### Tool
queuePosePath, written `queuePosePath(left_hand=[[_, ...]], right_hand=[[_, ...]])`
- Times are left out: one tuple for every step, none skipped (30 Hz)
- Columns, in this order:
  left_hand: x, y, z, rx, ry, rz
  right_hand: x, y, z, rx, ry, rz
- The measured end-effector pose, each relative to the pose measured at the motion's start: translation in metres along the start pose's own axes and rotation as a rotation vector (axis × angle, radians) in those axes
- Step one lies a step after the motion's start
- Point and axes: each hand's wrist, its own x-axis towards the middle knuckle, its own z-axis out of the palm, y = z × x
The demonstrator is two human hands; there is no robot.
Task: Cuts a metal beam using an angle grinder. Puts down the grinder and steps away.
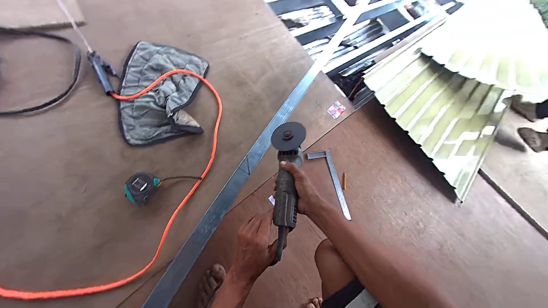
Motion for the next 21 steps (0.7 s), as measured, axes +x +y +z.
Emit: queuePosePath(left_hand=[[0.001,-0.003,0.000,0.008,0.010,0.021],[0.003,-0.005,0.000,0.011,0.014,0.036],[0.005,-0.008,0.000,0.000,-0.004,0.036],[0.007,-0.009,-0.003,-0.034,-0.046,0.020],[0.010,-0.010,-0.007,-0.097,-0.111,-0.015],[0.014,-0.010,-0.013,-0.203,-0.196,-0.081],[0.021,-0.010,-0.019,-0.368,-0.294,-0.179],[0.028,-0.010,-0.025,-0.586,-0.389,-0.306],[0.035,-0.010,-0.029,-0.820,-0.461,-0.446],[0.041,-0.010,-0.030,-1.023,-0.494,-0.563],[0.046,-0.009,-0.028,-1.160,-0.522,-0.657],[0.051,-0.006,-0.025,-1.213,-0.548,-0.727],[0.056,-0.002,-0.021,-1.209,-0.577,-0.774],[0.061,0.005,-0.016,-1.188,-0.589,-0.809],[0.064,0.011,-0.011,-1.171,-0.575,-0.834],[0.065,0.016,-0.006,-1.155,-0.552,-0.837],[0.063,0.019,-0.002,-1.125,-0.531,-0.814],[0.061,0.021,0.003,-1.087,-0.512,-0.778],[0.058,0.022,0.008,-1.030,-0.498,-0.737],[0.053,0.024,0.013,-0.956,-0.486,-0.707],[0.049,0.025,0.019,-0.880,-0.477,-0.695]], right_hand=[[0.000,0.000,0.000,0.020,-0.002,-0.001],[0.000,-0.002,0.001,0.039,-0.008,-0.005],[0.000,-0.003,0.001,0.056,-0.010,-0.007],[0.000,-0.005,0.000,0.074,-0.012,-0.012],[0.001,-0.006,-0.001,0.094,-0.019,-0.019],[0.001,-0.007,-0.002,0.116,-0.028,-0.028],[0.001,-0.009,-0.003,0.135,-0.039,-0.034],[0.001,-0.011,-0.005,0.155,-0.050,-0.036],[0.000,-0.013,-0.007,0.177,-0.062,-0.040],[0.000,-0.014,-0.008,0.197,-0.079,-0.047],[0.001,-0.014,-0.010,0.217,-0.095,-0.054],[0.002,-0.013,-0.012,0.236,-0.110,-0.062],[0.004,-0.012,-0.013,0.253,-0.123,-0.070],[0.005,-0.012,-0.015,0.261,-0.132,-0.077],[0.007,-0.011,-0.018,0.248,-0.141,-0.086],[0.009,-0.010,-0.022,0.231,-0.141,-0.100],[0.012,-0.010,-0.026,0.202,-0.126,-0.121],[0.015,-0.010,-0.030,0.156,-0.095,-0.147],[0.016,-0.009,-0.033,0.090,-0.053,-0.178],[0.013,-0.008,-0.036,0.009,-0.003,-0.206],[0.009,-0.007,-0.037,-0.075,0.055,-0.222]])
